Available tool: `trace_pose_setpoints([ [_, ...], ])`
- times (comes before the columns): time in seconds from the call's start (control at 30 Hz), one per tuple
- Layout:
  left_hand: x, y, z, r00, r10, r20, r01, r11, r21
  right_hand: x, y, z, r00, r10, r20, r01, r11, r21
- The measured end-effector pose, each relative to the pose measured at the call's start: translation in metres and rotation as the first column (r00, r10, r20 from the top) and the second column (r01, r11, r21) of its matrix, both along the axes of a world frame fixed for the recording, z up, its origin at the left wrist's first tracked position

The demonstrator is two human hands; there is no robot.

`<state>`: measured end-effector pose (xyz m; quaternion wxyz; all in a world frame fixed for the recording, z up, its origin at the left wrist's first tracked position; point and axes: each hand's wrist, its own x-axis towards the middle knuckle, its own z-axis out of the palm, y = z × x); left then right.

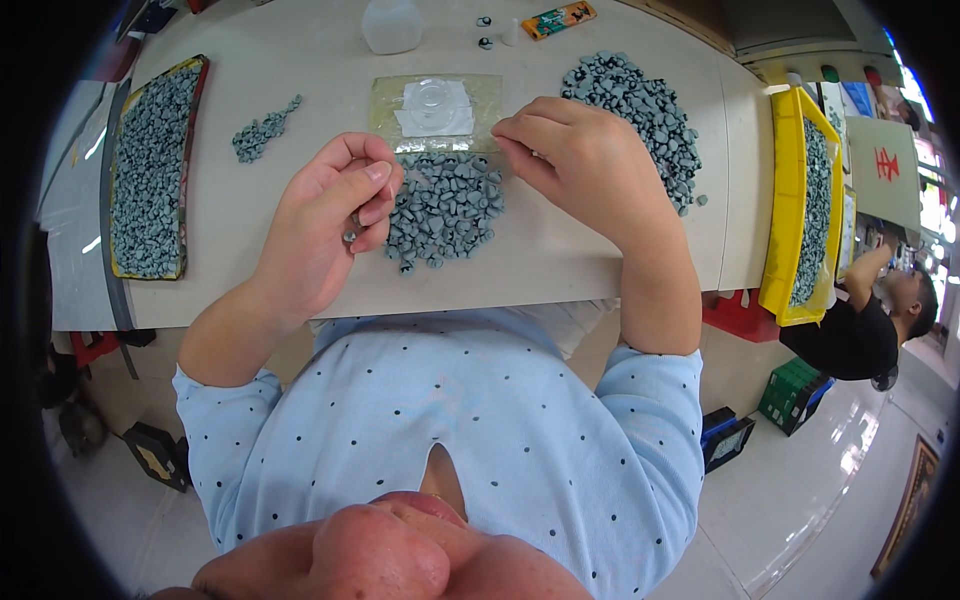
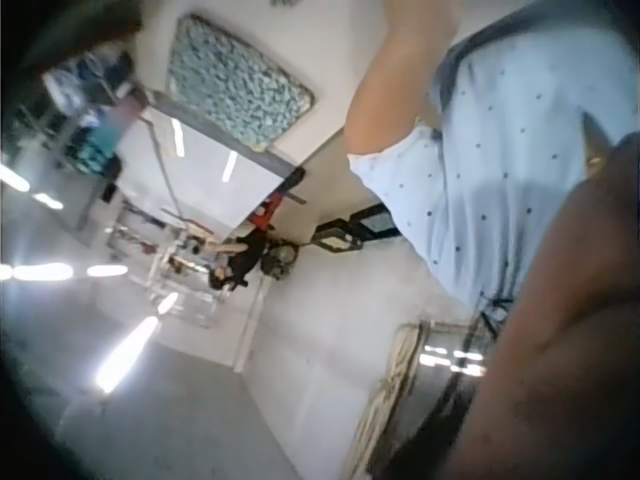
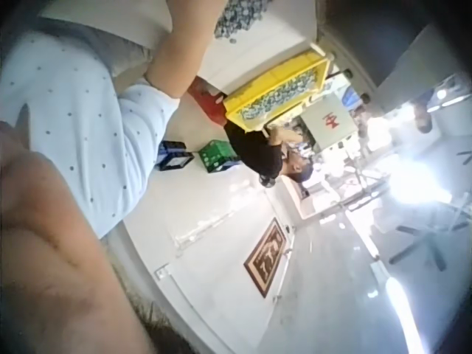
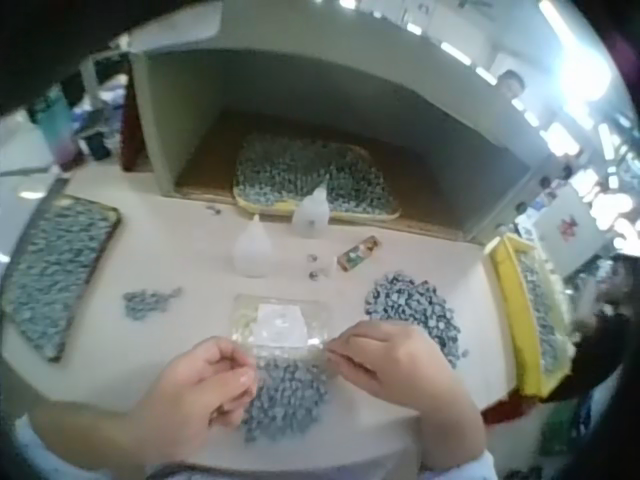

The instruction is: The person assembles small components by picking up plastic parts and eye pieces, attaching them together using adhesive by hand, and setting the assembled pieces on the workbench.

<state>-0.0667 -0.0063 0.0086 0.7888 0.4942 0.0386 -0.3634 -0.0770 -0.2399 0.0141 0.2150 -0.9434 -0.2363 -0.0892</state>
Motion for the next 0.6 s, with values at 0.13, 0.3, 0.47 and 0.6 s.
trace_pose_setpoints([
  [0.13,-0.0012,0.0000,0.0016,0.998,-0.062,-0.025,0.061,0.998,-0.014,-0.0003,0.0006,0.0005,1.000,-0.003,-0.005,0.003,1.000,0.000],
  [0.3,-0.0005,-0.0001,0.0018,0.998,-0.062,-0.022,0.062,0.998,-0.014,-0.0001,0.0010,0.0003,1.000,-0.001,-0.002,0.001,1.000,-0.001],
  [0.47,-0.0009,-0.0003,0.0016,0.997,-0.070,-0.023,0.069,0.998,-0.008,0.0000,0.0008,0.0002,1.000,0.006,-0.010,-0.006,1.000,-0.012],
  [0.6,-0.0006,-0.0001,0.0013,0.998,-0.058,-0.034,0.057,0.998,-0.012,0.0002,0.0005,0.0001,1.000,0.015,-0.020,-0.015,1.000,-0.009],
])
